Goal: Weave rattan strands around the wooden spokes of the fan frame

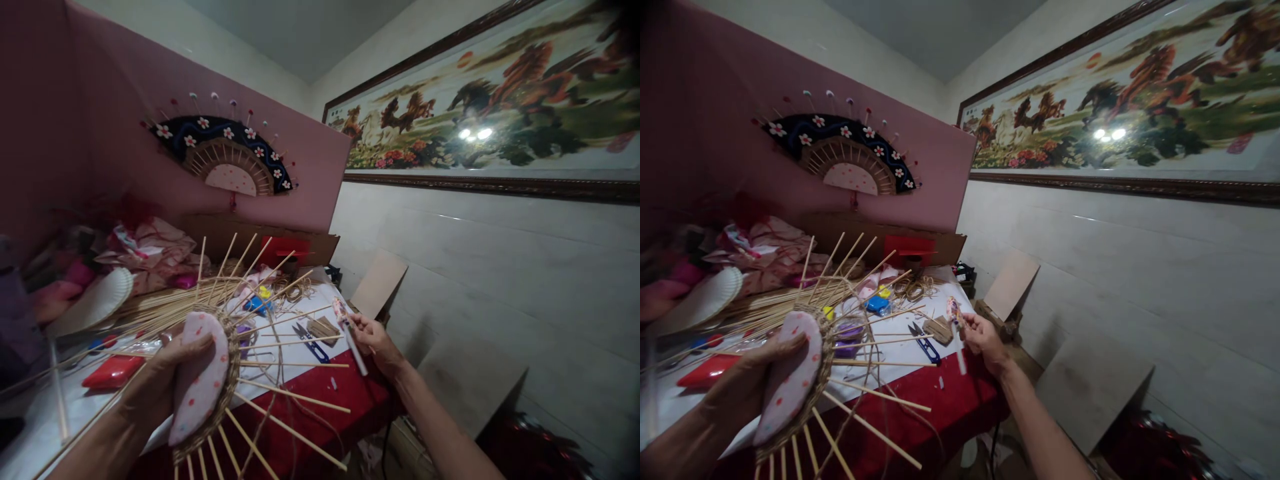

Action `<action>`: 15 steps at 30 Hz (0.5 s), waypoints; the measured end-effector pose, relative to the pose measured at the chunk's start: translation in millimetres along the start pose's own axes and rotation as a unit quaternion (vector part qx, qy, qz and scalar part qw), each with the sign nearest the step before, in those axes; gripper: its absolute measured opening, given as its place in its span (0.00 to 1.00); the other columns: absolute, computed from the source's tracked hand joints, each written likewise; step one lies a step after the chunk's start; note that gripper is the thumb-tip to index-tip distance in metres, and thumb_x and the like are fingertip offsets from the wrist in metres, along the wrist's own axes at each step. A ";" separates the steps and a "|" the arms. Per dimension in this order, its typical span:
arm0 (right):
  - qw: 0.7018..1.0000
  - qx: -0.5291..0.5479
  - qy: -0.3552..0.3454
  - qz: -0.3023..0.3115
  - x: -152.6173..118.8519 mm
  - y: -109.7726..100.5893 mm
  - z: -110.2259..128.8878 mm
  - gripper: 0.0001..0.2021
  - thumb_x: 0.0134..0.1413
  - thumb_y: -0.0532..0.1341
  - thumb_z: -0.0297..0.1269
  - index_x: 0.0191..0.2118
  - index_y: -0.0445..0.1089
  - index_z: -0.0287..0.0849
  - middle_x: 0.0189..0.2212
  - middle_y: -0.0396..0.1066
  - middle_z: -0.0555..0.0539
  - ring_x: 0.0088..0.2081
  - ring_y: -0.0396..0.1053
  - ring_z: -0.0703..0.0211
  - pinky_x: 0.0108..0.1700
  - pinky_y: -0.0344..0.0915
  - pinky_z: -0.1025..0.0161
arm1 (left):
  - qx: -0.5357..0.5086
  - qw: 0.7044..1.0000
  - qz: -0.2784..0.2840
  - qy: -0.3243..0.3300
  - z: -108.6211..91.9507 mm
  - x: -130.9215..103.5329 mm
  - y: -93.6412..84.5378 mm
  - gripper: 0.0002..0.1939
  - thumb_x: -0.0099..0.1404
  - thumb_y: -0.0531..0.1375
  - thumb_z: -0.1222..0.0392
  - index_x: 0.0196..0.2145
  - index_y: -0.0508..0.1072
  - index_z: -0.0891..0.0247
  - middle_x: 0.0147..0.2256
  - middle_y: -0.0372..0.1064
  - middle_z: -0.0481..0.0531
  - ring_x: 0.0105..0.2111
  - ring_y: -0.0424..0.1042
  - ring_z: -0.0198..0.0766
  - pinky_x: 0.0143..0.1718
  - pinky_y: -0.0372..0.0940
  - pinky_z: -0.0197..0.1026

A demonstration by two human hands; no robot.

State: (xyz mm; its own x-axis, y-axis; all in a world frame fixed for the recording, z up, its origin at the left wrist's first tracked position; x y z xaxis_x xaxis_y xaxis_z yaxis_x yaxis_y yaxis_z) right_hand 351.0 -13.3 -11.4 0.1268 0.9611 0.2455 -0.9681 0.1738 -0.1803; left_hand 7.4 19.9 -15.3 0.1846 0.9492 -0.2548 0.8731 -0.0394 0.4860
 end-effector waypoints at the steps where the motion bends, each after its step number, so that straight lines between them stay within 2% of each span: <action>1: 1.000 0.026 0.003 0.003 -2.4 0.0 4.1 0.21 0.43 0.62 0.49 0.40 0.66 0.39 0.27 0.66 0.48 0.25 0.63 0.64 0.24 0.60 0.69 | 0.003 1.000 0.003 -0.002 0.5 -0.2 0.7 0.10 0.44 0.63 0.72 0.27 0.69 0.65 0.20 0.74 0.53 0.18 0.71 0.40 0.21 0.69 0.41; 6: 0.989 0.148 -0.005 -0.016 -27.7 -3.3 47.3 0.19 0.44 0.63 0.50 0.40 0.67 0.45 0.33 0.66 0.47 0.26 0.60 0.66 0.17 0.53 0.74 | 0.003 1.000 0.020 0.006 0.7 -0.6 2.4 0.09 0.46 0.63 0.70 0.28 0.69 0.66 0.21 0.73 0.52 0.19 0.71 0.40 0.21 0.69 0.39; 9: 0.983 0.180 0.030 -0.034 -49.4 -6.2 67.5 0.17 0.40 0.66 0.47 0.37 0.68 0.45 0.28 0.67 0.47 0.22 0.60 0.66 0.16 0.55 0.71 | 0.016 0.999 0.036 0.002 2.0 0.6 3.3 0.09 0.46 0.64 0.69 0.27 0.70 0.66 0.21 0.73 0.53 0.19 0.71 0.40 0.22 0.68 0.39; 12: 0.984 0.173 0.047 -0.006 -64.9 5.3 78.1 0.20 0.35 0.68 0.46 0.38 0.68 0.49 0.27 0.68 0.47 0.21 0.62 0.63 0.16 0.57 0.68 | 0.057 0.998 0.039 -0.009 4.4 1.6 4.4 0.10 0.47 0.65 0.66 0.29 0.70 0.66 0.22 0.74 0.55 0.20 0.72 0.41 0.23 0.69 0.40; 15: 0.981 0.179 0.076 0.028 -70.6 34.1 76.6 0.22 0.35 0.68 0.48 0.37 0.68 0.44 0.23 0.65 0.49 0.18 0.59 0.66 0.14 0.52 0.71 | 0.104 0.994 0.031 -0.028 8.9 1.5 6.9 0.11 0.47 0.66 0.63 0.30 0.71 0.68 0.22 0.74 0.58 0.20 0.72 0.42 0.22 0.68 0.40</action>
State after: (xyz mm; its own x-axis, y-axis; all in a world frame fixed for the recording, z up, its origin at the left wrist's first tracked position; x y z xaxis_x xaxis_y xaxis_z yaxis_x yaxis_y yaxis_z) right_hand 292.5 -91.6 38.1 0.0759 0.9926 0.0950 -0.9849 0.0598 0.1623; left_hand 17.7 18.3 -19.8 0.2612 0.9241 -0.2789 0.9324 -0.1669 0.3205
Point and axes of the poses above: each hand's wrist, its own x-axis towards the middle knuckle, its own y-axis out of the palm, z = x × y, the point moved 7 cm from there along x, towards the middle knuckle
